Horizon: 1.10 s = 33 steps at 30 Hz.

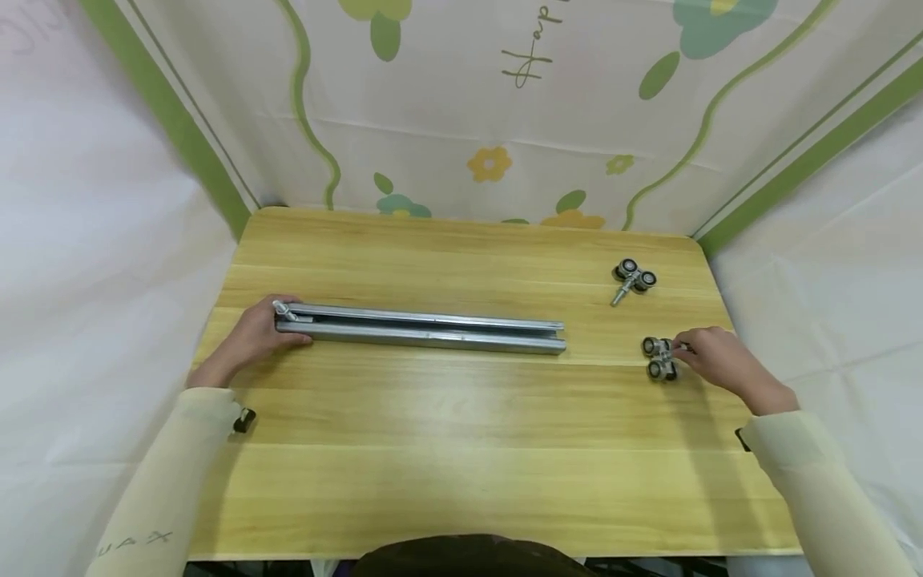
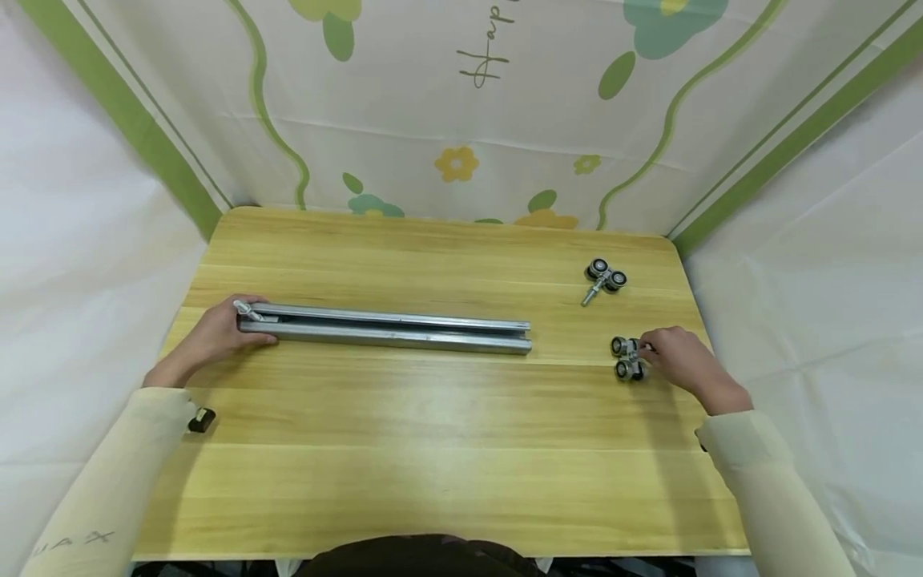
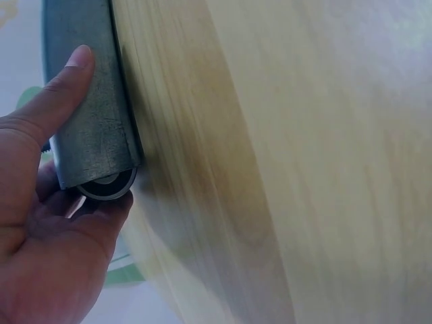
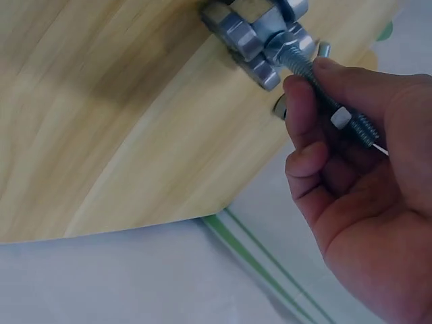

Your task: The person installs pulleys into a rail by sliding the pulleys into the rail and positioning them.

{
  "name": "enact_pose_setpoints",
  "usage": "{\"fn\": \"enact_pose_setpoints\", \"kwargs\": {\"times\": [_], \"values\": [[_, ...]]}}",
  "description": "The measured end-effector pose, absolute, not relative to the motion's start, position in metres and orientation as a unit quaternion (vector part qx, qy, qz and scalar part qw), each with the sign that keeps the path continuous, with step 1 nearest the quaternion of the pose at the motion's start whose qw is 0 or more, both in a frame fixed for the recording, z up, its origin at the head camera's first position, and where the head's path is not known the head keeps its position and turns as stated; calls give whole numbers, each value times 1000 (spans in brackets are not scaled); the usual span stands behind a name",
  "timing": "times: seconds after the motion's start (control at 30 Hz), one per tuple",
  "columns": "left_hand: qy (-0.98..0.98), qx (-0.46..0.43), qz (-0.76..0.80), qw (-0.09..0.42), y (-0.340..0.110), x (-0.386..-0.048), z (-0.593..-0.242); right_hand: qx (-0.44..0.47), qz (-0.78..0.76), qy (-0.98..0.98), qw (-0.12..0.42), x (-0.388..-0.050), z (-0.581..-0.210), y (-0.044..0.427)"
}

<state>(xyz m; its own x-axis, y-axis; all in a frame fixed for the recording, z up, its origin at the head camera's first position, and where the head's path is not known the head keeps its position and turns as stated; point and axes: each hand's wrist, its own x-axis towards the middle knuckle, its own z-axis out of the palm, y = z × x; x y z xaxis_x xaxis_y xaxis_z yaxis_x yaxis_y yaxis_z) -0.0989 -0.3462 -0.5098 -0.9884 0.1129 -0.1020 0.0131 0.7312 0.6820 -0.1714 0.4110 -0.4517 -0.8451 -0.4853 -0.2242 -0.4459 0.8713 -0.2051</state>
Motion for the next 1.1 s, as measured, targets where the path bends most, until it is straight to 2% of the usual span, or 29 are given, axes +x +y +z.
{"fn": "enact_pose_setpoints", "kwargs": {"times": [0.57, 1.1], "values": [[926, 24, 369, 71, -347, -97, -510, -187, -78, 971, 122, -167, -453, 392], [927, 25, 365, 76, -346, -99, -508, -213, -76, 970, 92, -169, -455, 391]]}}
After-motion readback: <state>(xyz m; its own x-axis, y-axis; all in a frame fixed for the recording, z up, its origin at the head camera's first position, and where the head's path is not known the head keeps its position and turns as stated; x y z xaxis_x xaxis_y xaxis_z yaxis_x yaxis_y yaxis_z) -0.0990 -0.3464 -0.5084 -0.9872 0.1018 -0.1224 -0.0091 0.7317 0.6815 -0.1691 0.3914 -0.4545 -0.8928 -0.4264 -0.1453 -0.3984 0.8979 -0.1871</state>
